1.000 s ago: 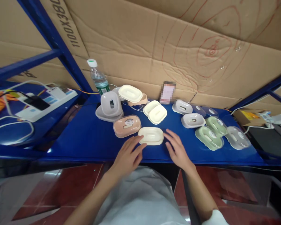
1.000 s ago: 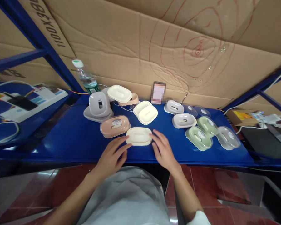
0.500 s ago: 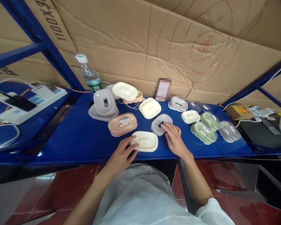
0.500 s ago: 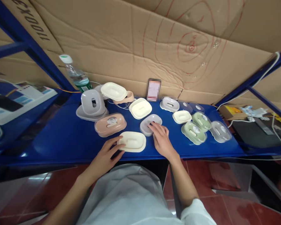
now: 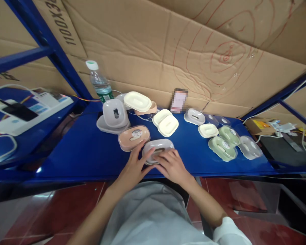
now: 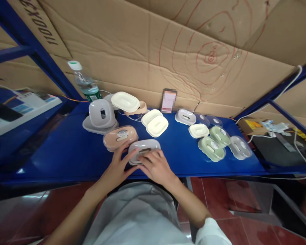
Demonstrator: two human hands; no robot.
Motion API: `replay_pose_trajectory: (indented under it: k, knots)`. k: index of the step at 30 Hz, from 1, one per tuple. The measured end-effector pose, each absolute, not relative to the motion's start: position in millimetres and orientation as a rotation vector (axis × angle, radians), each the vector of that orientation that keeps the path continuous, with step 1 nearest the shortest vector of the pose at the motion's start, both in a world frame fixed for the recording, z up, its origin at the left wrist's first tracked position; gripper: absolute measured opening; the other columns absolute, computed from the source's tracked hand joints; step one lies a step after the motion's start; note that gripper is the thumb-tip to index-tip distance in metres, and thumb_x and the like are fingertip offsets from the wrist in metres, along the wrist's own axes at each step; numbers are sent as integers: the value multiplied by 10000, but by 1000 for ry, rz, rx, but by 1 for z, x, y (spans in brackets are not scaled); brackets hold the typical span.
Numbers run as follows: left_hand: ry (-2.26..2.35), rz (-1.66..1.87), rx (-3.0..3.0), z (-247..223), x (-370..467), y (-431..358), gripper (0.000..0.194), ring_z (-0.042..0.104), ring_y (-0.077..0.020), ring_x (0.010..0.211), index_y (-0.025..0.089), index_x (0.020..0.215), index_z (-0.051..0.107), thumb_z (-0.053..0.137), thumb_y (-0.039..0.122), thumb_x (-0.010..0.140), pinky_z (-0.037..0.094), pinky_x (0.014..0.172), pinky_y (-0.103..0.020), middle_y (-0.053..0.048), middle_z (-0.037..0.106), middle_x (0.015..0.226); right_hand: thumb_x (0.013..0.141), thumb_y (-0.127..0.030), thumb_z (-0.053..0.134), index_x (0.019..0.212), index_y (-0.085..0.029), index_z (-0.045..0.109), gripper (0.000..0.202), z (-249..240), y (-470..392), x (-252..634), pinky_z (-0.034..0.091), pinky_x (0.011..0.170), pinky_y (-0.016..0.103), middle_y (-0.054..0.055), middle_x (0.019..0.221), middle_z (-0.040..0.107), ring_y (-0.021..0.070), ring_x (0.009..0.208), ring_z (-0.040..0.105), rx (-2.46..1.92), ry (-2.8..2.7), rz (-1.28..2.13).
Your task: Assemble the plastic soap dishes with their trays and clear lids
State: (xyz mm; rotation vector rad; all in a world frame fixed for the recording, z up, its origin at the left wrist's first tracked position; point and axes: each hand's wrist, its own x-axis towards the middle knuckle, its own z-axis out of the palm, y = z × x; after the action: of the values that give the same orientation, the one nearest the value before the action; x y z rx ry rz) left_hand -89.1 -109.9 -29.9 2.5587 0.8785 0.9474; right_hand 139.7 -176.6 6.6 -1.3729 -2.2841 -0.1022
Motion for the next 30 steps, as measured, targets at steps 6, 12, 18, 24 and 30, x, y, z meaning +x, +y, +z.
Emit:
replay_pose_trajectory:
  k: [6,12,18,24,30]
  knots:
    - [819,854,2604,-33,-94,-108,478,492,-345,1519,308,1530,588,662,315,1058,521,1219,-560,-125,485,1663,1117,-162,525,1523,-252,610,424,0,-182,147,487,1220,462,53,1439,727,206,1383,639,-1230,-2369,5]
    - [841,896,2606,-34,-93,-112,365,502,-357,1530,291,1420,684,662,301,1056,520,1219,-581,-141,461,1681,1140,-253,491,1511,-251,619,393,29,-153,224,450,1267,493,72,1461,717,230,1426,625,-1269,-2371,-56]
    - [872,887,2600,-29,-90,-115,355,536,-350,1507,269,1404,691,664,294,1052,523,1218,-560,-150,486,1657,1059,-200,463,1444,-128,670,444,87,-29,351,478,1159,562,218,1410,716,371,1333,662,-2142,-1944,-289]
    - [876,873,2604,-28,-91,-115,345,527,-347,1513,277,1402,692,651,320,1062,519,1223,-561,-140,486,1662,1073,-267,491,1447,-124,679,443,82,11,372,477,1129,553,234,1366,730,382,1283,669,-2270,-2051,-234]
    - [901,878,2605,-29,-90,-115,344,526,-349,1513,288,1407,686,637,324,1068,521,1221,-570,-133,493,1658,1079,-304,511,1392,-176,721,398,80,-10,369,498,1119,488,183,1405,702,343,1282,658,-2182,-2112,-263]
